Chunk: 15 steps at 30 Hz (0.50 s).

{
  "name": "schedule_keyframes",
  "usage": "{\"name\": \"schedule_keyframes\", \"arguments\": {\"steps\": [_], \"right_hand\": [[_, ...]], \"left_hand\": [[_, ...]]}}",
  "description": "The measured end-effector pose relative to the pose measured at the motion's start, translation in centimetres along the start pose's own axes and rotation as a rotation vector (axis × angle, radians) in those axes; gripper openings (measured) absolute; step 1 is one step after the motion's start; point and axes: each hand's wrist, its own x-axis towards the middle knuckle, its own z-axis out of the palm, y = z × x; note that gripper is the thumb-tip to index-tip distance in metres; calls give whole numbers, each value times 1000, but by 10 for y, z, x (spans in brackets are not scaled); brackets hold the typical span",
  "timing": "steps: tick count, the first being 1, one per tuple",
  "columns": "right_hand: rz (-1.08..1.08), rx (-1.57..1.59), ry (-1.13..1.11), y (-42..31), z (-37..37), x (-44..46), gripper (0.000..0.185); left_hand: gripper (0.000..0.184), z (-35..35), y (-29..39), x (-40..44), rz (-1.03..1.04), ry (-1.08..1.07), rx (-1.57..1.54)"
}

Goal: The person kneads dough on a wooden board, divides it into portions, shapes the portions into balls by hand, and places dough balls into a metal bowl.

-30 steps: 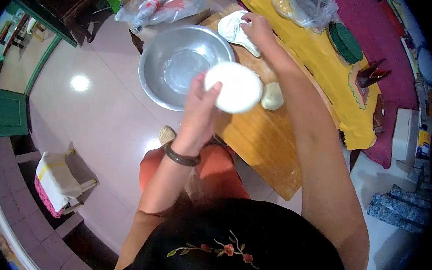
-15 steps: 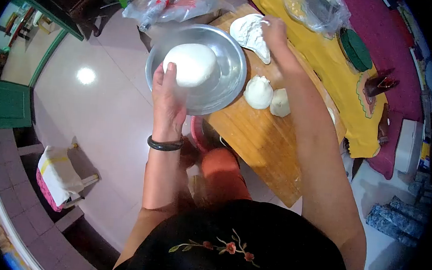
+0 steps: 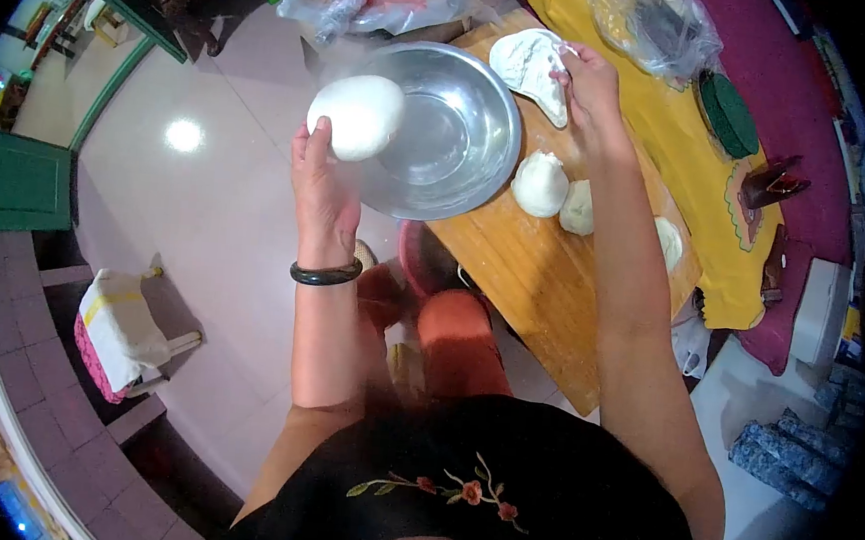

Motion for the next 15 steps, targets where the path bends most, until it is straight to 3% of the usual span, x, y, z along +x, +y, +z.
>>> {"name": "schedule_keyframes", "arguments": {"steps": [3, 5, 6, 9, 12, 13, 15], "right_hand": [[-24, -376, 177, 8, -6, -15, 19], [-144, -699, 50, 21, -15, -8, 20], [-209, -856, -17, 27, -17, -2, 21], [-559, -1301, -98, 31, -10, 1, 22], [-564, -1384, -112, -1, 13, -21, 17], [-681, -1294, -28, -1, 17, -23, 12], [-667, -1332, -52, -9, 23, -25, 18]], "left_hand": [[41, -3, -6, -1, -40, -43, 31], [42, 3, -7, -5, -33, -96, 62], [52, 4, -7, -7, -64, -104, 3], [51, 5, -16, -8, -59, -117, 41], [53, 9, -14, -13, -64, -152, 93], [53, 10, -15, -13, -76, -150, 91], [55, 9, -14, -12, -79, -166, 117]]}}
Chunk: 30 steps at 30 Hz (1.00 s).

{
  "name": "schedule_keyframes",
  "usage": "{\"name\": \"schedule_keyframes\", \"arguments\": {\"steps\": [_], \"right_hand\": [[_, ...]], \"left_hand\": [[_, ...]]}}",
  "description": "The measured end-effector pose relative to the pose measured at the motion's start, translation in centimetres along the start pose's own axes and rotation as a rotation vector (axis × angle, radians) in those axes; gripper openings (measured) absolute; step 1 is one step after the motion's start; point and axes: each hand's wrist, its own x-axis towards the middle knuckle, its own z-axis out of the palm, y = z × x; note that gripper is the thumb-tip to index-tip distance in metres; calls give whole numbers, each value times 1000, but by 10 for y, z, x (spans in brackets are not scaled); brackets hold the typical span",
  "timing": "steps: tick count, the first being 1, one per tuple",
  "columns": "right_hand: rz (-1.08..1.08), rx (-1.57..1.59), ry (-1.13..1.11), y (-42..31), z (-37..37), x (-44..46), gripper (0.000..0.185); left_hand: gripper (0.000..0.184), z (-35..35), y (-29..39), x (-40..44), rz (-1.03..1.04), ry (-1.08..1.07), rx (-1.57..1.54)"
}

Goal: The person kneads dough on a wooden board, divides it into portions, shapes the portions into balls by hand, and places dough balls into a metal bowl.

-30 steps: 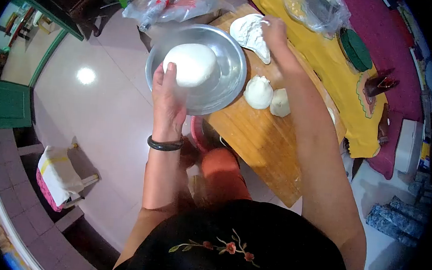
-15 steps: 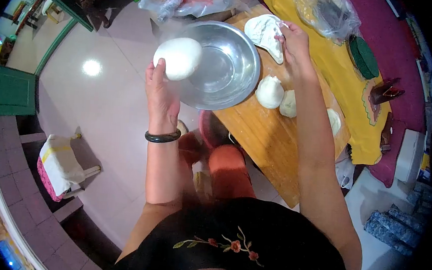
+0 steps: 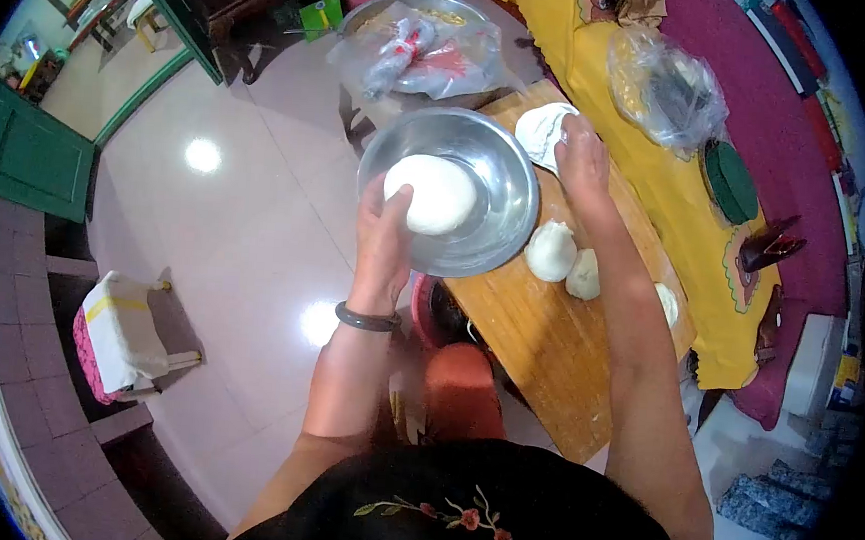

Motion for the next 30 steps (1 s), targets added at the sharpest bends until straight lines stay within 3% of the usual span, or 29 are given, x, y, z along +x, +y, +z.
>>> {"name": "schedule_keyframes", "arguments": {"steps": [3, 7, 9, 12, 16, 17, 23, 27, 30], "right_hand": [[75, 24, -137, -12, -15, -3, 25], [243, 118, -210, -67, -42, 32, 36], [82, 493, 44, -69, 12, 58, 47], [343, 619, -125, -143, 40, 107, 64], [352, 488, -275, -212, 55, 131, 69], [333, 506, -363, -216, 53, 127, 69], [458, 395, -302, -218, 97, 135, 78], [520, 789, -218, -211, 25, 122, 89], [447, 935, -47, -190, 11, 121, 91]], "left_hand": [[44, 2, 4, -1, -21, 0, -114], [44, -8, 11, -1, -6, 44, -136], [43, -15, 16, 3, 11, 50, -149], [41, -31, 13, 9, 78, 143, -187], [43, -40, 23, 9, 100, 226, -177], [45, -40, 23, 10, 100, 250, -182], [41, -42, 29, 9, 44, 240, -196], [43, -30, 31, 4, 26, 252, -179], [45, -32, 27, 4, 21, 245, -162]]}}
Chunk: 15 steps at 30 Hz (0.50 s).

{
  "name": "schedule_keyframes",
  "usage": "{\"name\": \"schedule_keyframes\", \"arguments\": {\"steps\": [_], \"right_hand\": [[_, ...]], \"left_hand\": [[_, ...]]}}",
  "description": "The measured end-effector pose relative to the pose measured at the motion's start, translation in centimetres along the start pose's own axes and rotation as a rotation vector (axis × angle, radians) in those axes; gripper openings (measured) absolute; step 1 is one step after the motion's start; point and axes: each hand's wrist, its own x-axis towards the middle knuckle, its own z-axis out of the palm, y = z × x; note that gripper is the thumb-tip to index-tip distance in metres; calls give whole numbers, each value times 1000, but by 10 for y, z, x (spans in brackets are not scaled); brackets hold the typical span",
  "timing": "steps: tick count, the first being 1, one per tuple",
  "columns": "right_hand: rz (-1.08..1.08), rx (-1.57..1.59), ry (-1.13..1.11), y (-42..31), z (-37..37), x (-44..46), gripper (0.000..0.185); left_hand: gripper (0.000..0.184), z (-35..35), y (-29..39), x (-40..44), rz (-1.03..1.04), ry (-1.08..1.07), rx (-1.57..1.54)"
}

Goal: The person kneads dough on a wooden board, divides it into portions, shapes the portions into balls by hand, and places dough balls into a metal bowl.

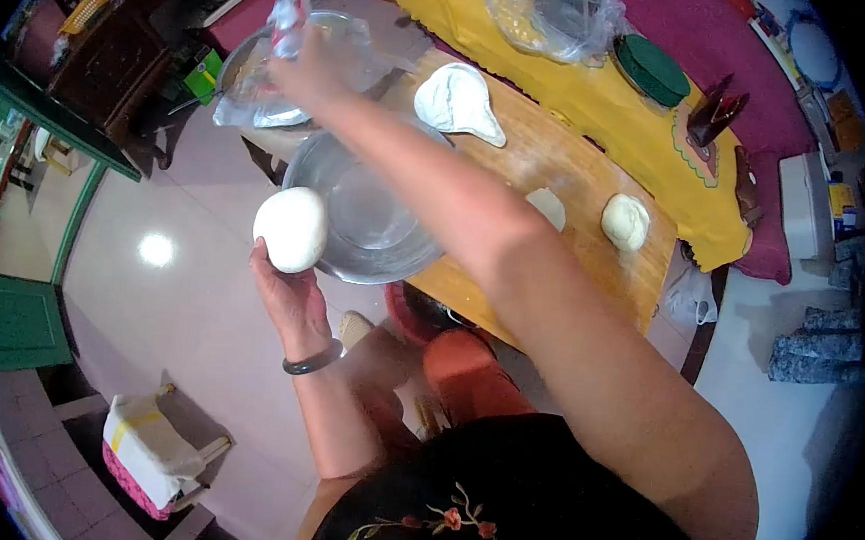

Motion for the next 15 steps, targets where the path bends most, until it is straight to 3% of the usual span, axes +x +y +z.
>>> {"name": "schedule_keyframes", "arguments": {"steps": [2, 3, 4, 7, 10, 15], "right_hand": [[-119, 40, 125, 6, -40, -7, 92], [-137, -34, 97, 7, -76, -22, 82], [-250, -7, 157, 28, -102, -23, 52], [-282, -253, 232, 89, -199, -54, 62], [-127, -575, 161, 174, -283, -71, 58], [-14, -823, -68, 271, -331, -81, 67]], "left_hand": [[46, -2, -2, -1, 6, -17, 14], [46, -1, -2, -2, 0, -21, 23], [47, 0, -2, -2, -6, -22, 34], [47, -1, -2, -4, -20, -12, 47], [48, -6, -6, 0, -40, -8, 38], [48, -8, -11, 5, -39, -80, -3]]}}
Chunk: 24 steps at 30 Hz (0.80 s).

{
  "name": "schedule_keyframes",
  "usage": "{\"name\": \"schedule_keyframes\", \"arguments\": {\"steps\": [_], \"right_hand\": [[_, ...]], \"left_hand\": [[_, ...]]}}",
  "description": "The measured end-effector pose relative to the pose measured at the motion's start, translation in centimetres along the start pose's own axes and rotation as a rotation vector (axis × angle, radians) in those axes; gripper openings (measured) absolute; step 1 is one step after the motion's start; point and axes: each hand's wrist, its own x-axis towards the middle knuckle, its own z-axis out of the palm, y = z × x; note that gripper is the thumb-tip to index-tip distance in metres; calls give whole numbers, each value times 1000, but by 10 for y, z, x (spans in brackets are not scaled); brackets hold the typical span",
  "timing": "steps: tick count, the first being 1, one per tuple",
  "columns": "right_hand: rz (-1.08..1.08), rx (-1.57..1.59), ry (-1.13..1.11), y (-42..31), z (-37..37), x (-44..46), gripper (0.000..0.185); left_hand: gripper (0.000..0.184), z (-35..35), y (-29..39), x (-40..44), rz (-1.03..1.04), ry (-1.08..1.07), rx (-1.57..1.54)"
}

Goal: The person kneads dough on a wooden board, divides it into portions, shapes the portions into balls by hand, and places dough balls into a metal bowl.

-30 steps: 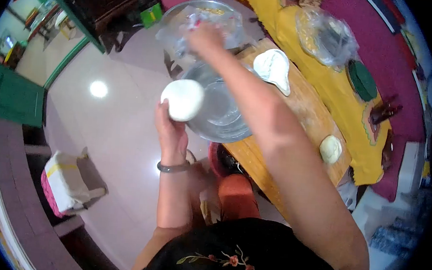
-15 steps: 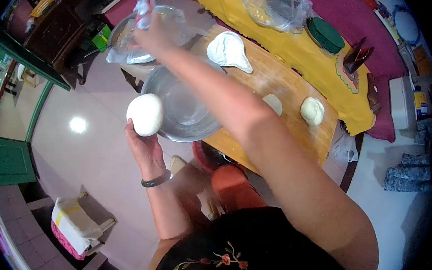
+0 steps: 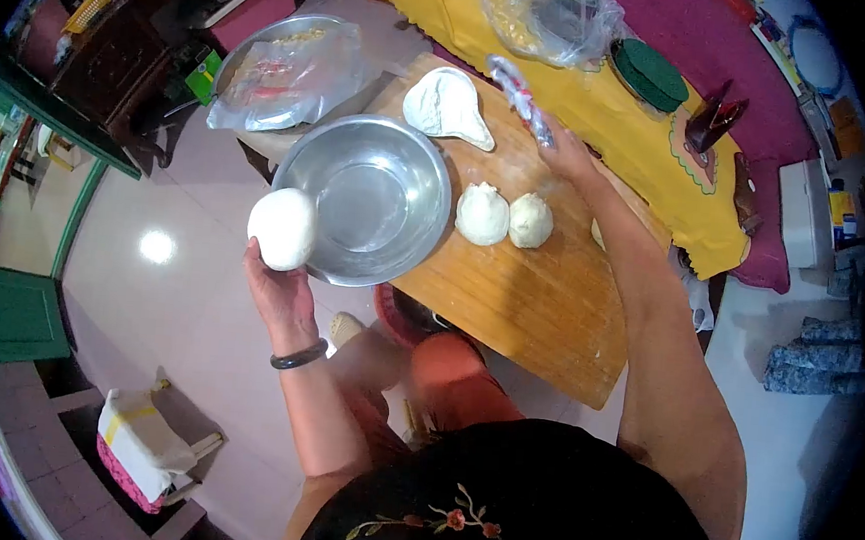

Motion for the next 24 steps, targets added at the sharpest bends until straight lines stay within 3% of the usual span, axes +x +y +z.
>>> {"name": "schedule_keyframes", "arguments": {"steps": [3, 5, 11, 14, 17, 24], "right_hand": [[-62, 45, -60, 17, 28, 7, 69], [13, 60, -118, -19, 16, -5, 68], [-130, 79, -88, -50, 2, -31, 52], [14, 178, -150, -51, 0, -31, 45], [4, 338, -50, -27, 13, -24, 42], [0, 373, 25, -3, 32, -1, 39]], "left_hand": [[49, 3, -3, 1, 34, 2, 0], [50, 3, -6, 4, 31, 33, 16], [47, 22, -11, -2, 27, 58, 34], [46, 21, -11, -2, 9, 64, 44], [50, 7, -12, 6, -5, 77, 62], [53, 6, -12, 7, 6, -6, 1]]}}
